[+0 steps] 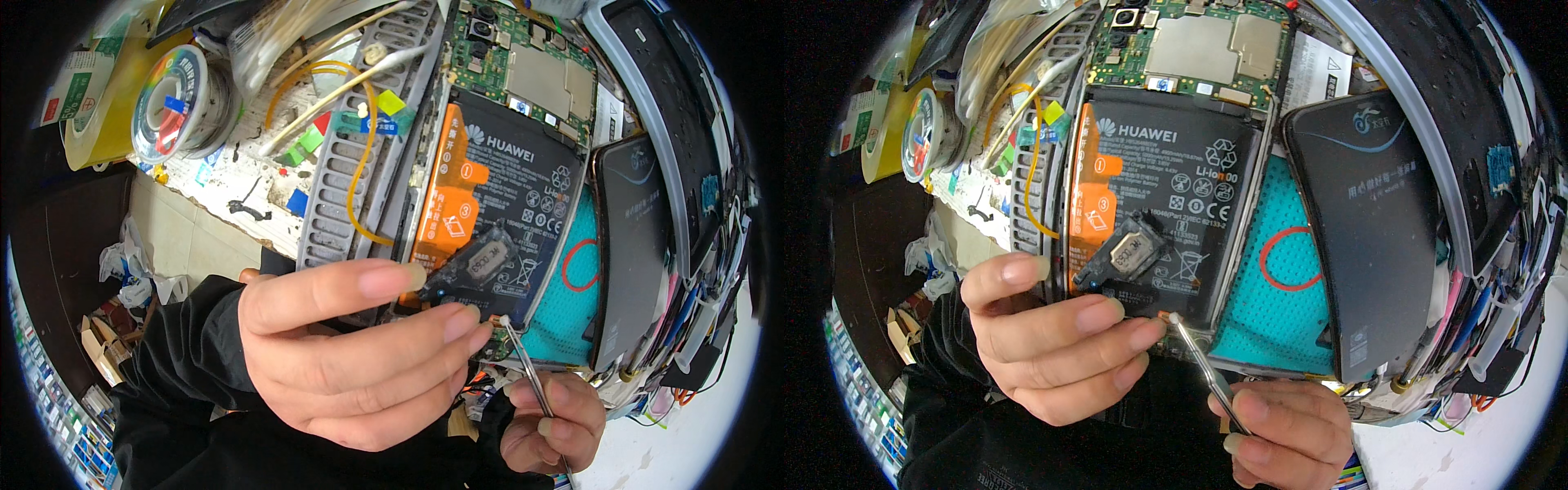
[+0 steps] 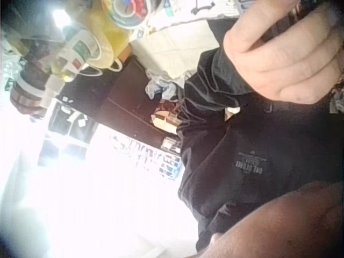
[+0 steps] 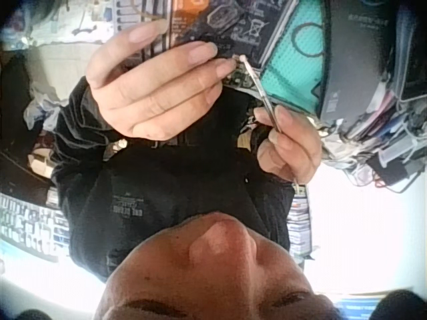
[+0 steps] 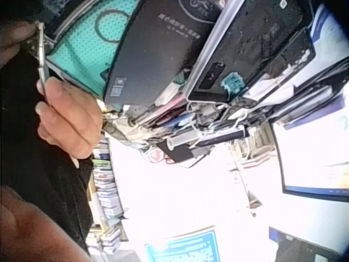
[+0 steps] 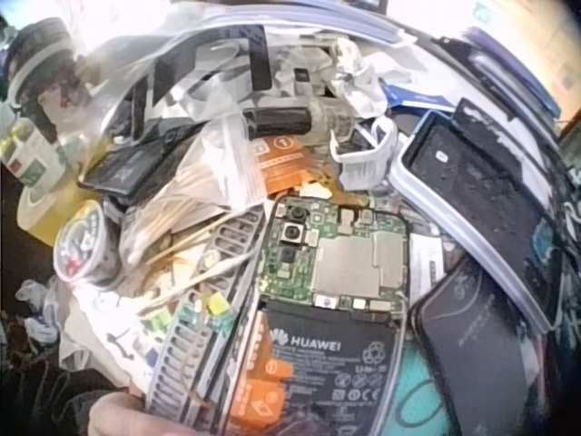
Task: The person cleans a small electronic component with a brush, then uses a cotton swab to clean the motherboard of a disassembled Huawei smartphone. They apply a liquid from a bottle to the swab and continue cleaning the board, then connect a cable to the device.
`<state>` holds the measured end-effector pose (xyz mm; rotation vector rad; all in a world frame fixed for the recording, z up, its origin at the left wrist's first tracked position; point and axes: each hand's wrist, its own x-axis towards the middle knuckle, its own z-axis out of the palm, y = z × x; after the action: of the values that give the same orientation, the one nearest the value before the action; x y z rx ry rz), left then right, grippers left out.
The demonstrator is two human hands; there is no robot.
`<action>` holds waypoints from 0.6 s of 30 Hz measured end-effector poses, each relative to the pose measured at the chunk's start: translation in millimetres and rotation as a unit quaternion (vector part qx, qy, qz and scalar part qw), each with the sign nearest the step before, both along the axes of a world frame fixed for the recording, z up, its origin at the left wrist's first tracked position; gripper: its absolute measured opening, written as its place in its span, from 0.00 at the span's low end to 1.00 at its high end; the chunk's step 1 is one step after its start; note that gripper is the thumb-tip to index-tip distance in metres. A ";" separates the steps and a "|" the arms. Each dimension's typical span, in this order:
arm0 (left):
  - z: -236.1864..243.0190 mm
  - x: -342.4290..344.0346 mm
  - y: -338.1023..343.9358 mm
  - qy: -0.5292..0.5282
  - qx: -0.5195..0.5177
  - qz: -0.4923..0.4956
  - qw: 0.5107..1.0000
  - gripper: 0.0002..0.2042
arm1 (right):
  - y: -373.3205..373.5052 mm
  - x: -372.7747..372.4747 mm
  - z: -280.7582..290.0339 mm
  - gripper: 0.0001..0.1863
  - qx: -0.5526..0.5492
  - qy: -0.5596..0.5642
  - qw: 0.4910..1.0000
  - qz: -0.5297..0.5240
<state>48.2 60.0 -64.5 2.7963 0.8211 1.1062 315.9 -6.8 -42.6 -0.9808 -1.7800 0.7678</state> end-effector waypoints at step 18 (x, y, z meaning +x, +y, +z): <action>-4.3 1.1 1.6 -0.020 0.004 -0.007 1.000 0.07 | 6.4 3.2 1.9 0.11 0.012 -0.046 0.998 0.028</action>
<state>49.3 61.5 -68.8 2.7730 0.7947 1.1609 319.1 -0.4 -40.7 -0.9685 -1.8979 0.7451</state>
